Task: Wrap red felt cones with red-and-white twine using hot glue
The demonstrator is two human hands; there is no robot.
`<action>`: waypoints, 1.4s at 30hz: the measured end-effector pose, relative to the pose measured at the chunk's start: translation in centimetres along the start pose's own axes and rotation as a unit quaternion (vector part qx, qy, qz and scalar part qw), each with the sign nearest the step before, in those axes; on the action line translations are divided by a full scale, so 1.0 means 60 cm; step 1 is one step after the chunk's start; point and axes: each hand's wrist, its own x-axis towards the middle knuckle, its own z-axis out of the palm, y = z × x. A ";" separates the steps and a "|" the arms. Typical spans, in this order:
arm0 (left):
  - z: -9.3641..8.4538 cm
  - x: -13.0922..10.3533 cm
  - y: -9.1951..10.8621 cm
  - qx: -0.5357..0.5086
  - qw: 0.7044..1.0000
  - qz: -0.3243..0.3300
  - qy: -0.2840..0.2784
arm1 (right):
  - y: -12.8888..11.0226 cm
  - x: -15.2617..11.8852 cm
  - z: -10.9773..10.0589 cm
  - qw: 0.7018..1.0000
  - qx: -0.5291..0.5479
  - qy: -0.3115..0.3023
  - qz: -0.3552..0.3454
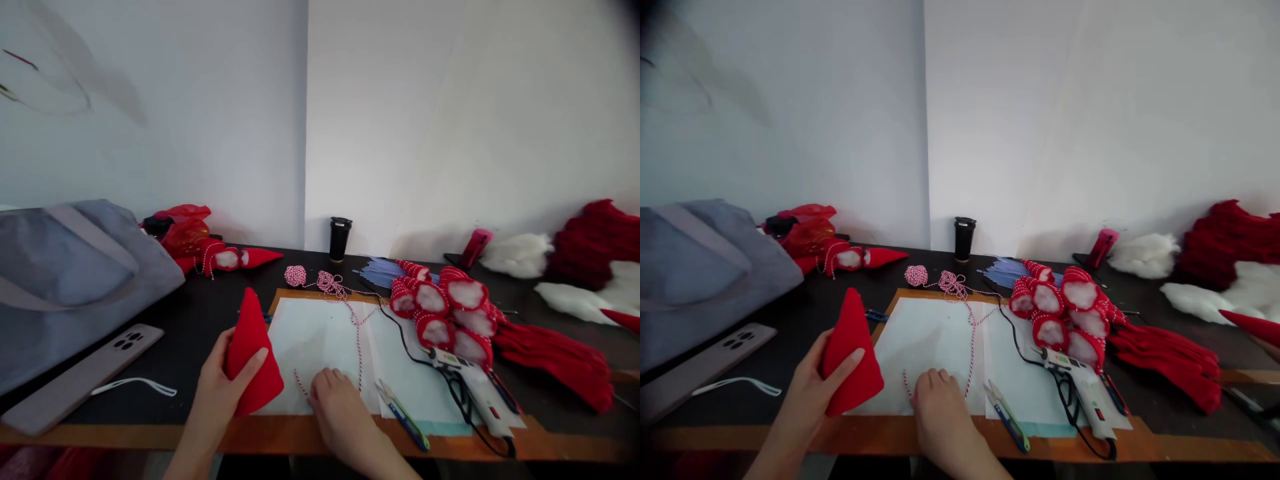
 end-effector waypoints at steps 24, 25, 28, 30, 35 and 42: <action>0.108 -0.067 -0.010 0.294 0.895 0.278 -0.190 | -0.013 0.043 -0.328 0.985 0.056 -0.012 -0.161; 0.108 -0.066 -0.011 0.296 0.894 0.281 -0.186 | -0.015 0.045 -0.328 0.986 0.053 -0.014 -0.157; 0.106 -0.068 -0.007 0.296 0.889 0.296 -0.186 | -0.018 0.052 -0.328 0.988 0.038 -0.023 -0.146; 0.105 -0.070 0.000 0.296 0.886 0.306 -0.186 | -0.017 0.056 -0.329 0.989 0.029 -0.024 -0.144; 0.106 -0.076 0.016 0.279 0.868 0.351 -0.212 | -0.007 0.066 -0.332 0.988 0.018 -0.030 -0.150; 0.112 -0.081 0.012 0.299 0.851 0.343 -0.260 | -0.008 0.070 -0.334 0.986 0.015 -0.033 -0.161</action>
